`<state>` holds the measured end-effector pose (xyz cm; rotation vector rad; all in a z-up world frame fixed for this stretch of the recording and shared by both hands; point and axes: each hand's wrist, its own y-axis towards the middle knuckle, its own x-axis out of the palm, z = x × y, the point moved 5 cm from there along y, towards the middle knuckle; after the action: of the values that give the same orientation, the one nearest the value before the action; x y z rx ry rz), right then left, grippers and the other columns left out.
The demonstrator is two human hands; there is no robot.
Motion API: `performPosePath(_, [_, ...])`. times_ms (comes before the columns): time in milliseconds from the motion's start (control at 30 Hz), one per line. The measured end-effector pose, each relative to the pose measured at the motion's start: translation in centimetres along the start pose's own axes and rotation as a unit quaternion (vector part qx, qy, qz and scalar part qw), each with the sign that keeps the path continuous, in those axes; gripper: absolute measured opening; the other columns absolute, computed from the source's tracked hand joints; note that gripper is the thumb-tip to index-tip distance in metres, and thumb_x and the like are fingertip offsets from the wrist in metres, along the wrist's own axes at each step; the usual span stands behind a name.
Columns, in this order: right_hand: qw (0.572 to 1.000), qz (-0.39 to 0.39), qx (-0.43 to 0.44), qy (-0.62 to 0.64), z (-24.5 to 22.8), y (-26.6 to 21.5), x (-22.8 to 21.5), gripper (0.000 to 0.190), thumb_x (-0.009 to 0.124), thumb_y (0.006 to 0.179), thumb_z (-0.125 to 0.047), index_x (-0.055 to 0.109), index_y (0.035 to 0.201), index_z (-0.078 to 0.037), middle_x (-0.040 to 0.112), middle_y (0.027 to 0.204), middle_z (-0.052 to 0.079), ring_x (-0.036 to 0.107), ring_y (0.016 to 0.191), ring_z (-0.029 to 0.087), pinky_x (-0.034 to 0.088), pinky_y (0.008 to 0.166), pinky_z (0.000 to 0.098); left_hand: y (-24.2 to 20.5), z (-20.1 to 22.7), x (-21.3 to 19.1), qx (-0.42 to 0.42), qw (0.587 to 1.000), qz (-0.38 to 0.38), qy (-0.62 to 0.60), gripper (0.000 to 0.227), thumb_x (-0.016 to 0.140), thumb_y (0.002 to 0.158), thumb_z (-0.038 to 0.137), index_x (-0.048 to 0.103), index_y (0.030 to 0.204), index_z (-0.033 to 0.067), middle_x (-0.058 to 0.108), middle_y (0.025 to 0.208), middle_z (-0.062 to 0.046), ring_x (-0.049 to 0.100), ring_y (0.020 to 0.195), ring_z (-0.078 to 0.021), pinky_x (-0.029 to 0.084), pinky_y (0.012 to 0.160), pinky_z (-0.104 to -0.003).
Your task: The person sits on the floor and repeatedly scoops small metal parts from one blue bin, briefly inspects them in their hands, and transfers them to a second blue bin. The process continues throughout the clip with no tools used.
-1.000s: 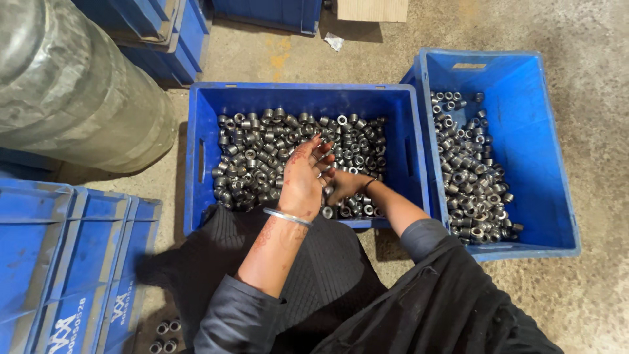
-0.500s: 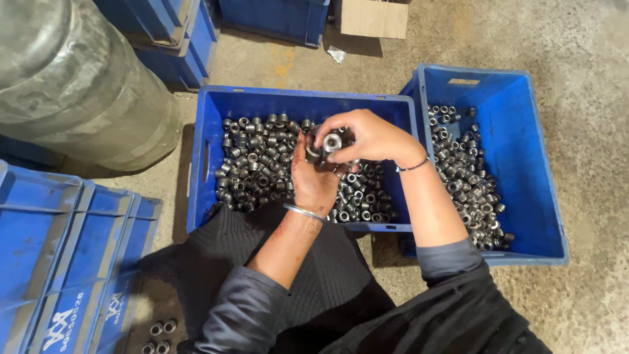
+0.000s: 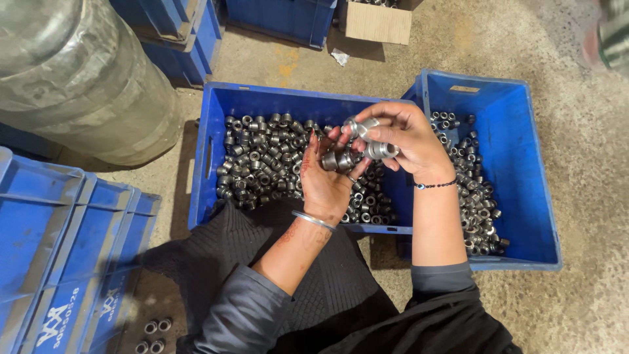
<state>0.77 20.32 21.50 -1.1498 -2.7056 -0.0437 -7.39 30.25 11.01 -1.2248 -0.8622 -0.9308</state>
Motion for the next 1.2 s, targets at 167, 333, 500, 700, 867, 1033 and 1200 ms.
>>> performPosePath(167, [0.986, -0.076, 0.036, -0.144, -1.5, -0.6, 3.2, 0.029, 0.078, 0.085, -0.002, 0.076, 0.113, 0.006, 0.078, 0.091, 0.016, 0.065, 0.060, 0.013, 0.046, 0.039, 0.0211, 0.5, 0.3, -0.6, 0.021, 0.999, -0.015, -0.024, 0.044, 0.053, 0.103, 0.052, 0.064, 0.111, 0.0105, 0.070, 0.113, -0.009, 0.067, 0.103, -0.0232, 0.054, 0.090, -0.039])
performPosePath(333, [0.908, -0.097, 0.006, -0.407, -3.2, -0.6, 6.3, 0.037, 0.084, 0.077, -0.010, 0.078, 0.113, -0.004, 0.080, 0.092, 0.008, 0.069, 0.055, 0.010, 0.051, 0.040, 0.0220, 0.9, -0.4, -1.3, 0.015, 0.995, -0.052, -0.083, 0.037, 0.057, 0.110, 0.043, 0.065, 0.114, 0.0079, 0.067, 0.114, -0.009, 0.067, 0.104, -0.0243, 0.055, 0.093, -0.040])
performPosePath(500, [0.963, 0.021, -0.082, -0.255, -4.4, -1.1, 4.1, 0.018, 0.077, 0.088, -0.010, 0.072, 0.105, -0.002, 0.078, 0.093, 0.009, 0.074, 0.074, 0.016, 0.051, 0.042, 0.0221, 0.2, -0.9, -0.9, 0.006, 0.992, -0.052, -0.114, 0.034, 0.051, 0.103, 0.043, 0.064, 0.100, 0.0111, 0.067, 0.112, -0.010, 0.067, 0.111, -0.0324, 0.053, 0.092, -0.058])
performPosePath(700, [0.866, 0.085, -0.062, 0.489, 0.3, -1.1, -1.5, 0.012, 0.066, 0.102, -0.011, 0.066, 0.100, 0.001, 0.070, 0.097, 0.014, 0.072, 0.100, 0.030, 0.059, 0.052, 0.0203, -1.2, 0.3, 2.2, 0.003, 0.967, -0.195, -0.163, 0.043, 0.045, 0.104, 0.041, 0.062, 0.108, 0.0023, 0.061, 0.137, -0.021, 0.055, 0.133, -0.0466, 0.038, 0.111, -0.073])
performPosePath(867, [0.847, 0.159, -0.028, 0.506, 2.4, -1.0, -2.3, 0.010, 0.065, 0.099, -0.002, 0.063, 0.106, 0.005, 0.068, 0.108, 0.017, 0.068, 0.115, 0.036, 0.064, 0.071, 0.0226, -1.3, 0.3, 2.8, -0.021, 0.978, -0.168, -0.125, 0.064, 0.036, 0.096, 0.037, 0.052, 0.144, -0.0008, 0.045, 0.158, -0.022, 0.045, 0.144, -0.0397, 0.031, 0.120, -0.061])
performPosePath(1033, [0.970, 0.161, -0.095, 0.157, 0.1, -1.9, 0.4, 0.021, 0.062, 0.091, 0.006, 0.064, 0.110, -0.002, 0.068, 0.114, 0.013, 0.066, 0.123, 0.033, 0.064, 0.094, 0.0414, -1.2, -0.6, 2.8, -0.050, 0.975, -0.186, -0.107, 0.069, 0.036, 0.098, 0.036, 0.042, 0.153, -0.0048, 0.042, 0.160, -0.021, 0.042, 0.146, -0.0366, 0.032, 0.123, -0.055])
performPosePath(1200, [0.960, 0.129, -0.203, -0.140, -2.2, -2.3, 3.6, 0.014, 0.063, 0.103, 0.003, 0.063, 0.117, 0.002, 0.067, 0.126, 0.017, 0.065, 0.129, 0.028, 0.057, 0.109, 0.0405, -1.0, -1.5, 1.8, -0.090, 0.969, -0.194, -0.124, 0.064, 0.039, 0.101, 0.038, 0.048, 0.153, 0.0015, 0.052, 0.151, -0.017, 0.053, 0.137, -0.0349, 0.039, 0.118, -0.056])
